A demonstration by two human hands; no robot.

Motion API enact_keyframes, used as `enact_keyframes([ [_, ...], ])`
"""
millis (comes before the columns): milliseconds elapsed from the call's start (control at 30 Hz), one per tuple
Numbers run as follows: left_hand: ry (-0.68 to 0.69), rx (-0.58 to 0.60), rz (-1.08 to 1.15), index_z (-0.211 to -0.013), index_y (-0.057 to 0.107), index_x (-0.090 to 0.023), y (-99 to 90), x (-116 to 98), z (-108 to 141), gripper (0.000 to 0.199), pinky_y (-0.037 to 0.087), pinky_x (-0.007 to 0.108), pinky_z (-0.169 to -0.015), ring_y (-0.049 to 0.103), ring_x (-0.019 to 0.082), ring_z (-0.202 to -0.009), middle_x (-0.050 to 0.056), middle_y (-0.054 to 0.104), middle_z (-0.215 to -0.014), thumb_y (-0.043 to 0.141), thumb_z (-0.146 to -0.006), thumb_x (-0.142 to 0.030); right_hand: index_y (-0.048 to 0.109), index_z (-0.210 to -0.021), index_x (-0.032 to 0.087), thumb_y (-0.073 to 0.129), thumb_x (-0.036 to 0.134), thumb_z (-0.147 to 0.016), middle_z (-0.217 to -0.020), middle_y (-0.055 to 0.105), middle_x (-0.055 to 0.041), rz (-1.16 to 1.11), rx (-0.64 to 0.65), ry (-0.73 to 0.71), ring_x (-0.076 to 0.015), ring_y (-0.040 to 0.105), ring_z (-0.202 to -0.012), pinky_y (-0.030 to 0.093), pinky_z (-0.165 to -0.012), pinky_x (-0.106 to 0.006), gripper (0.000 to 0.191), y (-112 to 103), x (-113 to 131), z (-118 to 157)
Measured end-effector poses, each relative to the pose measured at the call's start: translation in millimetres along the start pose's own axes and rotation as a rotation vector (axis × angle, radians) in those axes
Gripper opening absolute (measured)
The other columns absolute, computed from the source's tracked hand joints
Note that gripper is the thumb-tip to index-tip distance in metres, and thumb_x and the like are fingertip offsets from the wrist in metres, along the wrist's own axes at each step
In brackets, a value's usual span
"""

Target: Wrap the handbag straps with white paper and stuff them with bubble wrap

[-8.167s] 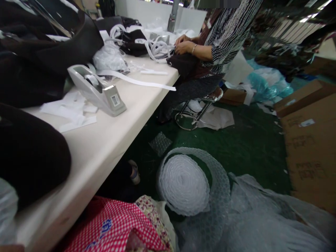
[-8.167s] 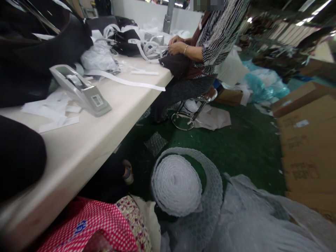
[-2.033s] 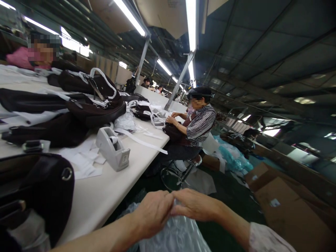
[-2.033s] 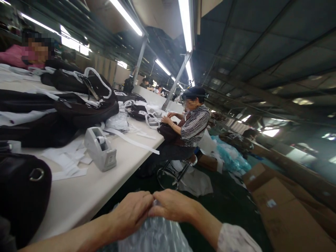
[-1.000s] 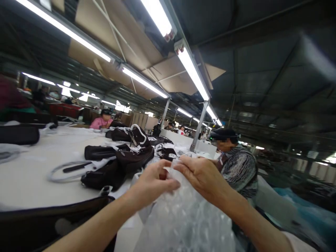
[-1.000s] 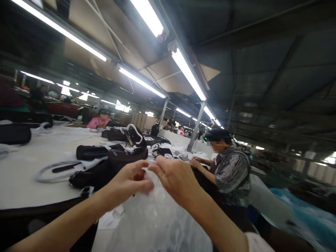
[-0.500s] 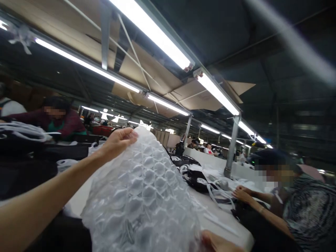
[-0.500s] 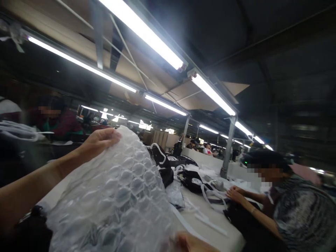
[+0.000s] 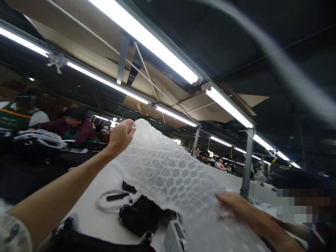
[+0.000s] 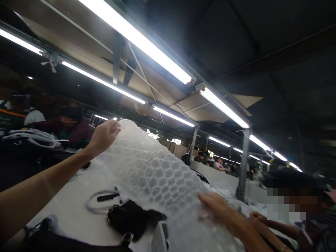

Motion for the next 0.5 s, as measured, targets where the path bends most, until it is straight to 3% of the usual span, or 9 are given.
enact_keyframes([
  [67, 0.083, 0.013, -0.002, -0.098, 0.057, -0.018, 9.2, -37.8, 14.9, 0.013, 0.045, 0.035, -0.088, 0.059, 0.024, -0.095, 0.009, 0.064, -0.102, 0.048, -0.088, -0.018, 0.057, -0.071, 0.021, 0.067, 0.046, -0.078, -0.065, 0.066, -0.0021, -0.026, -0.11, -0.009, -0.0163, 0.066, -0.058, 0.054, -0.056, -0.027, 0.028, -6.4, 26.0, -17.3],
  [167, 0.215, 0.182, 0.015, -0.1, 0.055, -0.019, 41.3, -89.2, 67.3, 0.021, 0.048, 0.029, -0.082, 0.063, 0.02, -0.089, 0.005, 0.066, -0.099, 0.045, -0.085, -0.008, 0.058, -0.071, 0.02, 0.069, 0.042, -0.074, -0.066, 0.066, -0.0015, -0.051, -0.116, -0.065, -0.0195, 0.066, -0.061, 0.054, -0.059, -0.03, 0.024, 14.9, 55.5, -34.3],
  [267, 0.274, 0.353, -0.025, -0.094, 0.057, -0.022, 67.6, -106.6, 117.9, 0.024, 0.049, 0.024, -0.073, 0.066, 0.018, -0.081, 0.0, 0.069, -0.086, 0.05, -0.078, -0.005, 0.06, -0.066, 0.02, 0.07, 0.039, -0.071, -0.066, 0.066, -0.0015, -0.04, -0.078, -0.147, -0.0204, 0.064, -0.066, 0.052, -0.062, -0.03, 0.022, 36.1, 67.5, -40.5],
  [300, 0.264, 0.379, -0.06, -0.092, 0.057, -0.022, 69.9, -101.3, 123.8, 0.025, 0.049, 0.024, -0.072, 0.066, 0.018, -0.081, 0.0, 0.069, -0.084, 0.052, -0.076, -0.004, 0.06, -0.062, 0.019, 0.071, 0.035, -0.069, -0.063, 0.065, -0.0006, -0.027, -0.072, -0.16, -0.019, 0.062, -0.065, 0.05, -0.06, -0.027, 0.021, 37.4, 66.9, -41.0],
  [367, 0.188, 0.37, -0.161, -0.089, 0.058, -0.021, 62.5, -74.1, 112.8, 0.023, 0.048, 0.027, -0.072, 0.067, 0.022, -0.084, 0.004, 0.069, -0.085, 0.051, -0.077, -0.003, 0.056, -0.05, 0.019, 0.073, 0.025, -0.062, -0.052, 0.058, 0.0019, 0.016, -0.05, -0.132, -0.014, 0.054, -0.055, 0.044, -0.05, -0.022, 0.022, 33.2, 58.5, -40.2],
  [433, 0.051, 0.294, -0.286, -0.093, 0.058, -0.018, 42.6, -33.0, 79.8, 0.02, 0.048, 0.032, -0.069, 0.068, 0.027, -0.084, 0.009, 0.068, -0.086, 0.046, -0.085, -0.005, 0.053, -0.041, 0.018, 0.074, 0.015, -0.054, -0.041, 0.049, 0.004, 0.063, 0.008, -0.038, -0.0094, 0.043, -0.042, 0.035, -0.04, -0.019, 0.026, 27.2, 43.1, -36.5],
  [500, -0.06, 0.237, -0.382, -0.099, 0.058, -0.016, 24.5, 4.0, 44.5, 0.021, 0.048, 0.034, -0.073, 0.068, 0.029, -0.088, 0.011, 0.068, -0.087, 0.045, -0.088, -0.004, 0.059, -0.044, 0.016, 0.076, 0.017, -0.054, -0.041, 0.049, 0.0033, 0.078, 0.097, 0.068, -0.0085, 0.04, -0.036, 0.032, -0.035, -0.019, 0.019, 27.3, 28.4, -30.2],
])
Point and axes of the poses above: each hand's wrist, its own z-axis away from the middle knuckle, its own y-axis out of the palm, x = y × z, the point moved 9 cm from there along -z, towards the middle knuckle
